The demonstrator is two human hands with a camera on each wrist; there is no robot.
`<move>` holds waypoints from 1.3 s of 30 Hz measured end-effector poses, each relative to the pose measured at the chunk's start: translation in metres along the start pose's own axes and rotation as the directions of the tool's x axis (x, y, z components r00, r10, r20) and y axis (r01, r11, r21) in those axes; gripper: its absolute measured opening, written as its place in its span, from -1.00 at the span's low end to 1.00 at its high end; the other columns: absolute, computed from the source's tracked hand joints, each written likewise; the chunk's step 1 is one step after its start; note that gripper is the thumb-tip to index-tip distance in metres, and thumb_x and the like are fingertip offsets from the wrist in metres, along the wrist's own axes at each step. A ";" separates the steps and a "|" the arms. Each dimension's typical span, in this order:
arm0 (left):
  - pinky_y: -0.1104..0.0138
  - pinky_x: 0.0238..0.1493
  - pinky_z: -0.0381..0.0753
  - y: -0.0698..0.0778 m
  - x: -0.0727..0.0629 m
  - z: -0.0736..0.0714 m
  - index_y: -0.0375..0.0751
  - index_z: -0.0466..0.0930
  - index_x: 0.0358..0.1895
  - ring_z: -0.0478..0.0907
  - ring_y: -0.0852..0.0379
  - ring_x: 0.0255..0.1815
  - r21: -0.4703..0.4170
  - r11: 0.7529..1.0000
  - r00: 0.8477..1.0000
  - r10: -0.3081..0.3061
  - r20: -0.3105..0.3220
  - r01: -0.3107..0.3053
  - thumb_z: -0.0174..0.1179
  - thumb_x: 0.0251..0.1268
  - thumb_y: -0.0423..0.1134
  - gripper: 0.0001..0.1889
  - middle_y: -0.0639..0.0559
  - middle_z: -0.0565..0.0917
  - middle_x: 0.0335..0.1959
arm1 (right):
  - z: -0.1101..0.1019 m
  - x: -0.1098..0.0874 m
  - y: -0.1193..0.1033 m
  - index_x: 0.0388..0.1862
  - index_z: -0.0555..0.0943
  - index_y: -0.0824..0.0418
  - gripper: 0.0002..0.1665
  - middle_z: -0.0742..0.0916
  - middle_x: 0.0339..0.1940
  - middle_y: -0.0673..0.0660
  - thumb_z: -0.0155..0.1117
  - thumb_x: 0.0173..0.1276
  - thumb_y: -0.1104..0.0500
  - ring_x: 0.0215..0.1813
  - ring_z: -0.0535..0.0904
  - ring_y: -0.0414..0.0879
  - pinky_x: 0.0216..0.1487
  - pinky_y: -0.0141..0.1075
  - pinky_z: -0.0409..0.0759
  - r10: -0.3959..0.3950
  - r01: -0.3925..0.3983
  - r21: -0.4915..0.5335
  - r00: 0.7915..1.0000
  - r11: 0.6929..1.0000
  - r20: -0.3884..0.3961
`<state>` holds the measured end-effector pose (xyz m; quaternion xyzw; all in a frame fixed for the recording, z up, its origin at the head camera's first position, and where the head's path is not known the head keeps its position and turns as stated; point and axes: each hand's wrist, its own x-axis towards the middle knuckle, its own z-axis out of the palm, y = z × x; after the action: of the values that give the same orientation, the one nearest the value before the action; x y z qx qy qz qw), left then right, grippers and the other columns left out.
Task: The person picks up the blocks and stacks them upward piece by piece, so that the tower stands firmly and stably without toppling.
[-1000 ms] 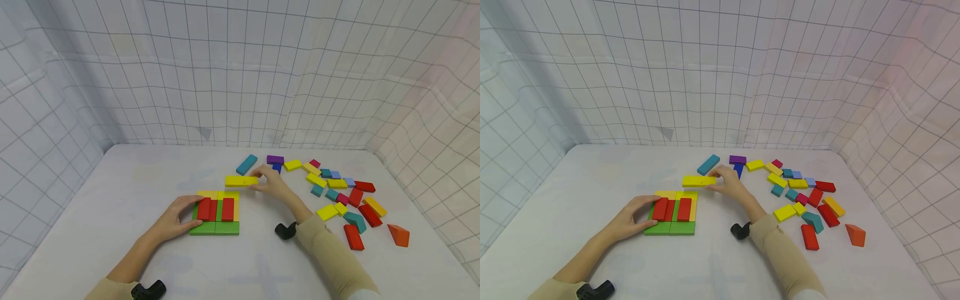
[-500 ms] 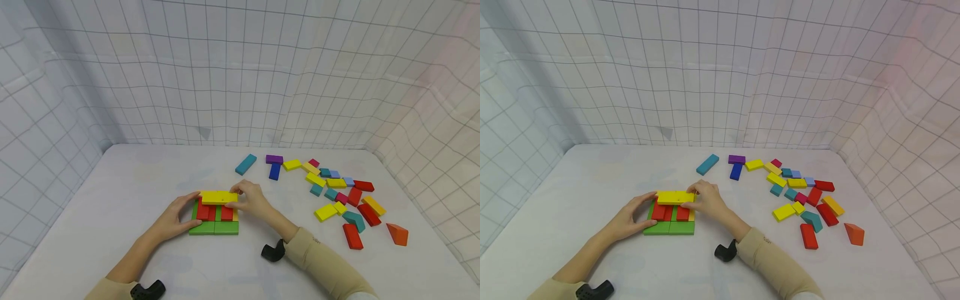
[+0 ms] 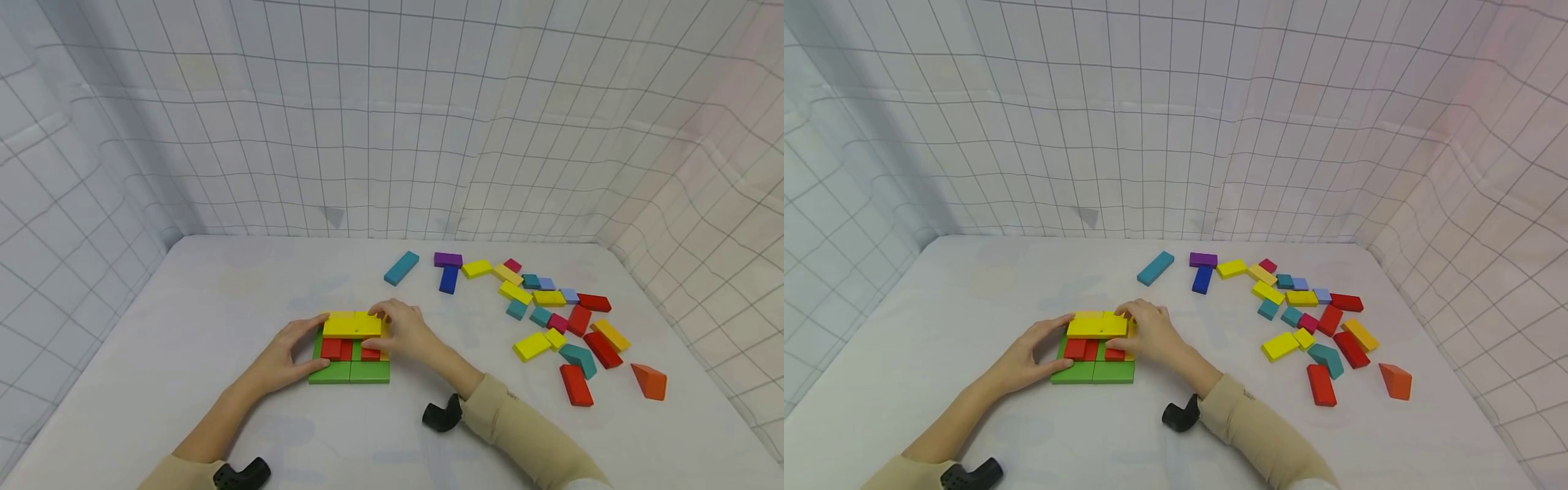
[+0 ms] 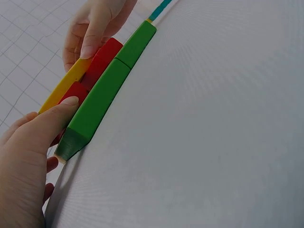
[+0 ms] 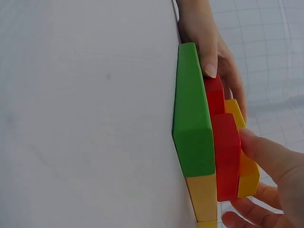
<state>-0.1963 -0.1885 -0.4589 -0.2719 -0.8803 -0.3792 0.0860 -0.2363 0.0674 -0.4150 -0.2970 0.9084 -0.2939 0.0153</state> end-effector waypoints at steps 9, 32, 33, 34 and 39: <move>-0.05 0.15 0.29 -0.002 0.001 0.000 -0.01 0.33 0.28 0.33 -0.03 0.18 0.010 0.999 0.999 0.047 -0.012 -0.047 0.38 -0.04 -0.11 -0.29 -0.03 0.46 0.19 | -0.009 -0.010 0.007 0.14 0.46 0.22 -0.37 0.58 0.01 0.08 0.38 0.11 0.01 -0.06 0.46 -0.11 0.00 -0.30 0.49 -0.031 0.018 0.141 0.995 0.990 0.091; -0.06 0.14 0.29 -0.003 0.002 0.001 -0.01 0.33 0.29 0.33 -0.03 0.18 0.019 0.998 0.999 0.052 -0.012 -0.051 0.38 -0.04 -0.11 -0.28 -0.04 0.45 0.19 | -0.033 0.006 0.033 0.28 0.32 0.14 -0.29 0.51 0.12 0.11 0.29 0.19 -0.03 0.11 0.39 -0.05 0.15 -0.08 0.36 -0.050 0.014 0.224 0.987 0.974 0.154; -0.06 0.14 0.29 -0.002 0.002 0.001 -0.01 0.33 0.29 0.33 -0.03 0.18 0.021 0.998 0.999 0.051 -0.012 -0.051 0.38 -0.04 -0.11 -0.28 -0.04 0.45 0.19 | -0.037 0.012 0.040 0.27 0.33 0.16 -0.34 0.52 0.12 0.14 0.26 0.23 0.01 0.12 0.39 -0.01 0.15 -0.04 0.34 -0.049 0.017 0.241 0.991 0.970 0.126; -0.07 0.14 0.29 -0.002 0.001 0.001 -0.01 0.33 0.29 0.33 -0.04 0.18 0.023 0.998 0.999 0.050 -0.012 -0.050 0.37 -0.04 -0.11 -0.28 -0.04 0.45 0.19 | -0.040 0.017 0.048 0.27 0.34 0.17 -0.39 0.51 0.13 0.17 0.23 0.26 0.05 0.12 0.39 0.02 0.15 -0.03 0.34 -0.049 0.025 0.237 0.994 0.971 0.094; -0.08 0.15 0.27 -0.001 0.001 0.001 -0.01 0.33 0.28 0.33 -0.05 0.19 0.021 0.999 0.999 0.041 -0.008 -0.041 0.37 -0.03 -0.10 -0.28 -0.05 0.45 0.19 | -0.046 0.039 0.081 0.26 0.34 0.24 -0.47 0.48 0.15 0.20 0.15 0.33 0.16 0.15 0.36 0.10 0.19 -0.03 0.32 -0.001 0.006 0.196 1.000 0.981 -0.022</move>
<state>-0.1978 -0.1883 -0.4597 -0.2876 -0.8781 -0.3691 0.1003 -0.3207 0.1227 -0.4155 -0.2924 0.8746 -0.3852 0.0341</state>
